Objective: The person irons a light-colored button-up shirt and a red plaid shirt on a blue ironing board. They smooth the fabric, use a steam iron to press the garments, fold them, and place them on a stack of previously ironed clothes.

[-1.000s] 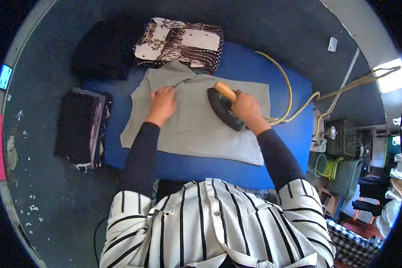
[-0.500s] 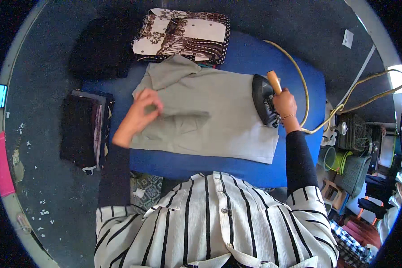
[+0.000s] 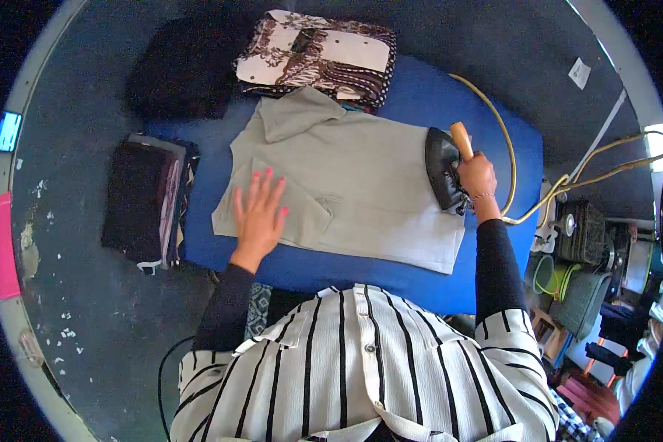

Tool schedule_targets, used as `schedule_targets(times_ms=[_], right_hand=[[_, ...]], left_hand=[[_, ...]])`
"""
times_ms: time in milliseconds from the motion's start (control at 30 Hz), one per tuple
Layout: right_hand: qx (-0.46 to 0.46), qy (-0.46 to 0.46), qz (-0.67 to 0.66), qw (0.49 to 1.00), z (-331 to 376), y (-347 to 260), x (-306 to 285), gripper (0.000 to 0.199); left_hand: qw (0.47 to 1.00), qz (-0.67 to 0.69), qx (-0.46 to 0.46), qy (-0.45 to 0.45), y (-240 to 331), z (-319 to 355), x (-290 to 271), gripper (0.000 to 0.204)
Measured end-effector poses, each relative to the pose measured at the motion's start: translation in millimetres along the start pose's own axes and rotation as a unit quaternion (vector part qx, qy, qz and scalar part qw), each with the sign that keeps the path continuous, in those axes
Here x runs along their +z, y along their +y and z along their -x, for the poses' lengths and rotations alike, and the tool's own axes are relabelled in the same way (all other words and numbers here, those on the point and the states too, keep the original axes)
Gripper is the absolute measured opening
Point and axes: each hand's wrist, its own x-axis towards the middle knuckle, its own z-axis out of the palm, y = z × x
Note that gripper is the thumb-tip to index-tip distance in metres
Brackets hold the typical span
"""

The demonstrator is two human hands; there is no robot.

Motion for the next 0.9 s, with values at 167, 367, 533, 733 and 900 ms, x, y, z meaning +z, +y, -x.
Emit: schedule_targets(times_ms=[167, 367, 533, 733, 900], right_hand=[[-0.042, 0.016, 0.002, 0.999, -4.1, 7.6, 10.3, 0.036], [-0.277, -0.050, -0.007, 0.959, 83.3, -53.9, -57.0, 0.034], [-0.436, -0.074, 0.020, 0.897, 192.4, -155.8, -46.7, 0.028], [-0.481, -0.076, 0.024, 0.873, 237.1, -213.6, 73.8, 0.021], [-0.469, 0.013, 0.008, 0.883, 215.0, -251.7, 84.3, 0.019]], left_hand=[[1.000, -0.019, -0.018, -0.009, -7.5, 4.9, 35.6, 0.058], [0.981, -0.037, -0.174, 0.077, -36.2, 57.6, 2.9, 0.063], [0.943, -0.084, -0.303, 0.109, -68.6, 90.2, 13.6, 0.062], [0.917, -0.058, -0.367, 0.144, -79.9, 86.9, 14.6, 0.055], [0.920, -0.063, -0.347, 0.170, -83.6, 89.3, 24.5, 0.056]])
